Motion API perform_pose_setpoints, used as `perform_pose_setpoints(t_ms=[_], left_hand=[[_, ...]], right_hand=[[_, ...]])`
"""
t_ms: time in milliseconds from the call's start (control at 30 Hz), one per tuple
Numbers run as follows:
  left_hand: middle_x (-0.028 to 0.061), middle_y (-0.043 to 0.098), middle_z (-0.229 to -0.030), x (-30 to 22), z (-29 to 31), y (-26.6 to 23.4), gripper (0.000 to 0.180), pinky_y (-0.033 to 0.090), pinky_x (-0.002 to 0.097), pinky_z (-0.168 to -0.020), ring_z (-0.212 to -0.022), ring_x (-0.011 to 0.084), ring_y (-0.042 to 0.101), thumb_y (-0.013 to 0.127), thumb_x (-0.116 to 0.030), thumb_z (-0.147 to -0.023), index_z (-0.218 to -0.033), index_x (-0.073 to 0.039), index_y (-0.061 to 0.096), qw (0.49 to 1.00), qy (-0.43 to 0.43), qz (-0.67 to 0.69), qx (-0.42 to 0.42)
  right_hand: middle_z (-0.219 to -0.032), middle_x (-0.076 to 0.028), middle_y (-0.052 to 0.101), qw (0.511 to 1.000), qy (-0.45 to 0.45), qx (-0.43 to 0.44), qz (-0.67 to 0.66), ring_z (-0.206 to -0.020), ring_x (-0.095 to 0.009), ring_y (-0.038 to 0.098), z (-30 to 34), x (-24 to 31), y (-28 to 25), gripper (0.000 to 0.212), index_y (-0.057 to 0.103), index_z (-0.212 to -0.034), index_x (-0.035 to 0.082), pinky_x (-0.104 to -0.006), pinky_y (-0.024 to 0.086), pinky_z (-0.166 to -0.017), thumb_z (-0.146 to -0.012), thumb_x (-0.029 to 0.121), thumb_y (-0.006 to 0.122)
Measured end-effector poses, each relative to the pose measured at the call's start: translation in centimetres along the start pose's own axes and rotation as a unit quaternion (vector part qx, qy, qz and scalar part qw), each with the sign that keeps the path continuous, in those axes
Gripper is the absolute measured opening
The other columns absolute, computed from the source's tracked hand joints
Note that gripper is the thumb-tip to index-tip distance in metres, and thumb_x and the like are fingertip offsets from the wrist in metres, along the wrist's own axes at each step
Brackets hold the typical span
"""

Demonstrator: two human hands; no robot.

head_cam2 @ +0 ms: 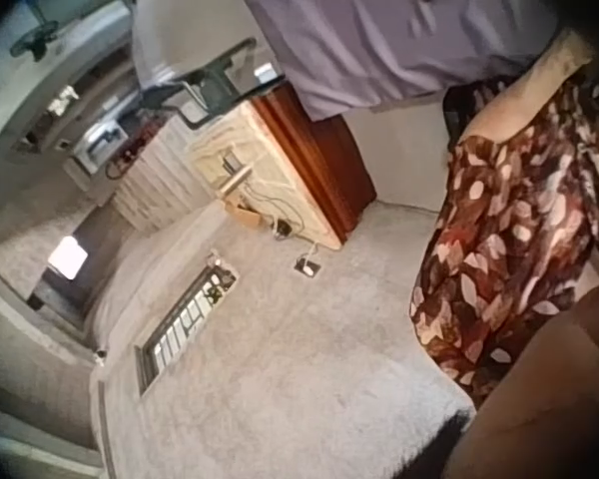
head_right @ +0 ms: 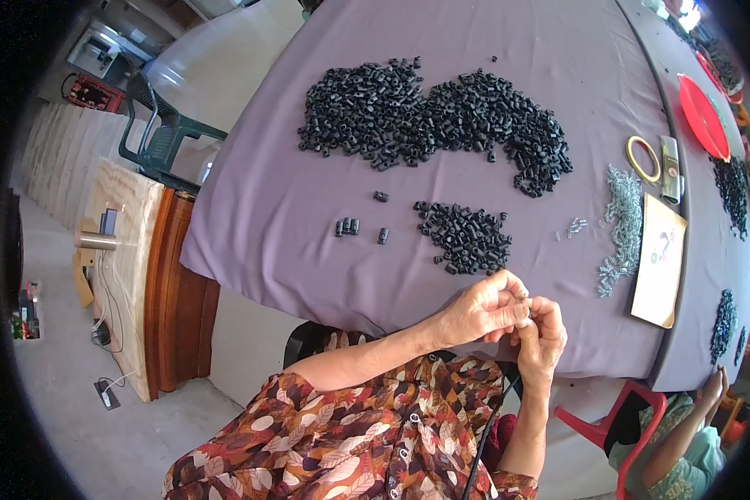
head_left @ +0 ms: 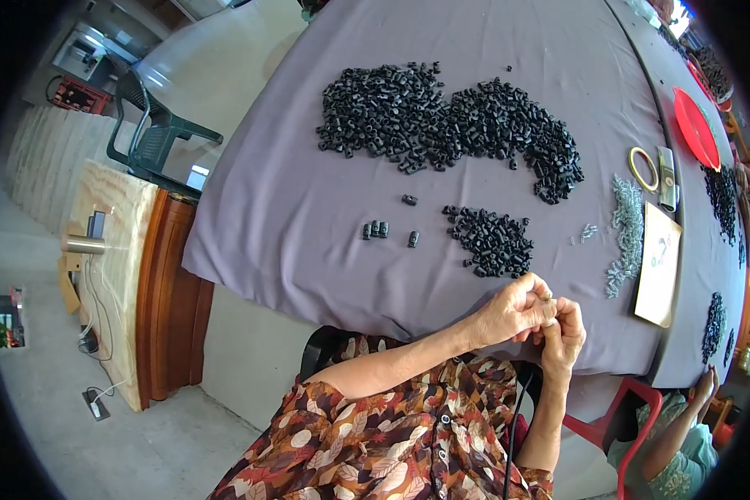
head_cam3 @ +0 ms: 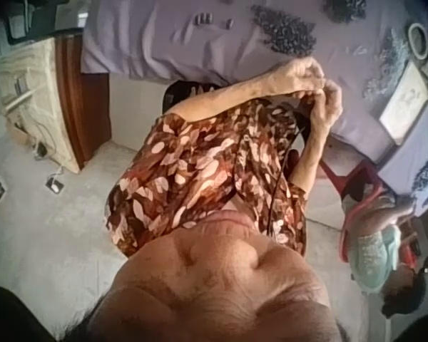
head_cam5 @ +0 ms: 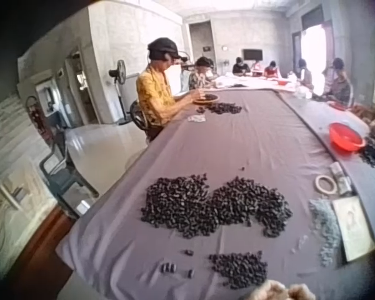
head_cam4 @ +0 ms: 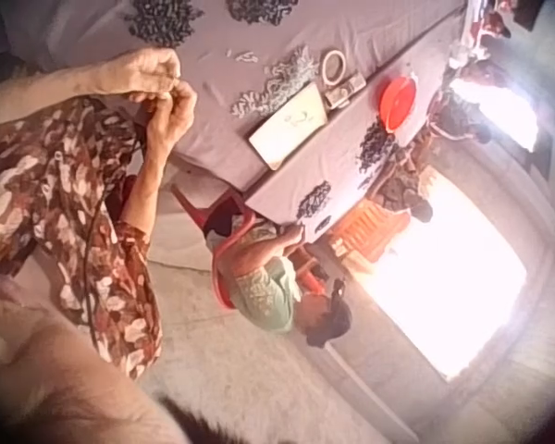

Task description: The person assembles plastic cord locks by picking up outer housings and internal pieces from piles on the table, inserting the components together by hand, and placing the assembled stoppers onto the table.

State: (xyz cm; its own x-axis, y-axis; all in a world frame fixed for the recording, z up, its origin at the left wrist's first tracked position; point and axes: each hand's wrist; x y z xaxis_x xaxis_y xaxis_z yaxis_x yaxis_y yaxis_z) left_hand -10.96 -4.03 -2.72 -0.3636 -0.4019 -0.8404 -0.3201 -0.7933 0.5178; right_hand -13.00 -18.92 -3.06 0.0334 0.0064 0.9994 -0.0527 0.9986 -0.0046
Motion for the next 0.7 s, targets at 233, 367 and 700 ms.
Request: perform_pose_setpoints(t_ms=[233, 367, 700], left_hand=[[-0.0010, 0.051, -0.069, -1.3, 2.4, -2.0, 0.010, 0.037, 0.0194, -0.048, -0.054, 0.0052, 0.046, 0.054, -0.013, -0.089, -0.088, -0.005, 0.049, 0.998, -0.050, -0.005, -0.033], [0.0006, 0.055, -0.075, -3.7, 5.1, -3.9, 0.008, 0.045, 0.0231, -0.062, -0.068, 0.0075, 0.052, 0.054, -0.005, -0.085, -0.088, 0.000, 0.050, 0.982, -0.002, -0.165, -0.096], [0.0053, 0.054, -0.058, -8.1, 9.2, -11.5, 0.018, 0.042, 0.0298, -0.048, -0.048, 0.0165, 0.052, 0.067, -0.009, -0.075, -0.074, -0.004, 0.049, 0.724, 0.092, -0.562, -0.388]], right_hand=[[-0.074, -0.006, 0.056, 0.981, -0.106, 0.064, 0.150, -0.065, -0.011, 0.056, -0.2, 2.0, 2.6, 0.026, 0.057, -0.096, -0.002, -0.0226, 0.044, -0.057, -0.073, -0.012, 0.054], [-0.078, -0.009, 0.057, 0.960, -0.124, 0.167, 0.186, -0.065, -0.018, 0.058, -0.9, 3.0, 5.5, 0.032, 0.057, -0.101, 0.000, -0.0264, 0.048, -0.060, -0.071, -0.010, 0.060], [-0.075, -0.008, 0.058, 0.953, -0.149, 0.116, 0.238, -0.065, -0.018, 0.055, -1.7, 3.3, 5.6, 0.023, 0.059, -0.097, 0.001, -0.0265, 0.046, -0.060, -0.075, -0.005, 0.061]])
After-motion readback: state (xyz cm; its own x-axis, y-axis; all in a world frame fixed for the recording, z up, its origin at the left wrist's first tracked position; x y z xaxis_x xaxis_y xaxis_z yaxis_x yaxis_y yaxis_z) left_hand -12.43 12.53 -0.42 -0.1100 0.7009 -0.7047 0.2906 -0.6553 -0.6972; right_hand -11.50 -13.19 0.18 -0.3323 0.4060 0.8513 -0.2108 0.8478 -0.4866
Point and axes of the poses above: each hand's wrist, its own z-axis away from the middle knuckle, its own y-axis out of the palm, x = y × z
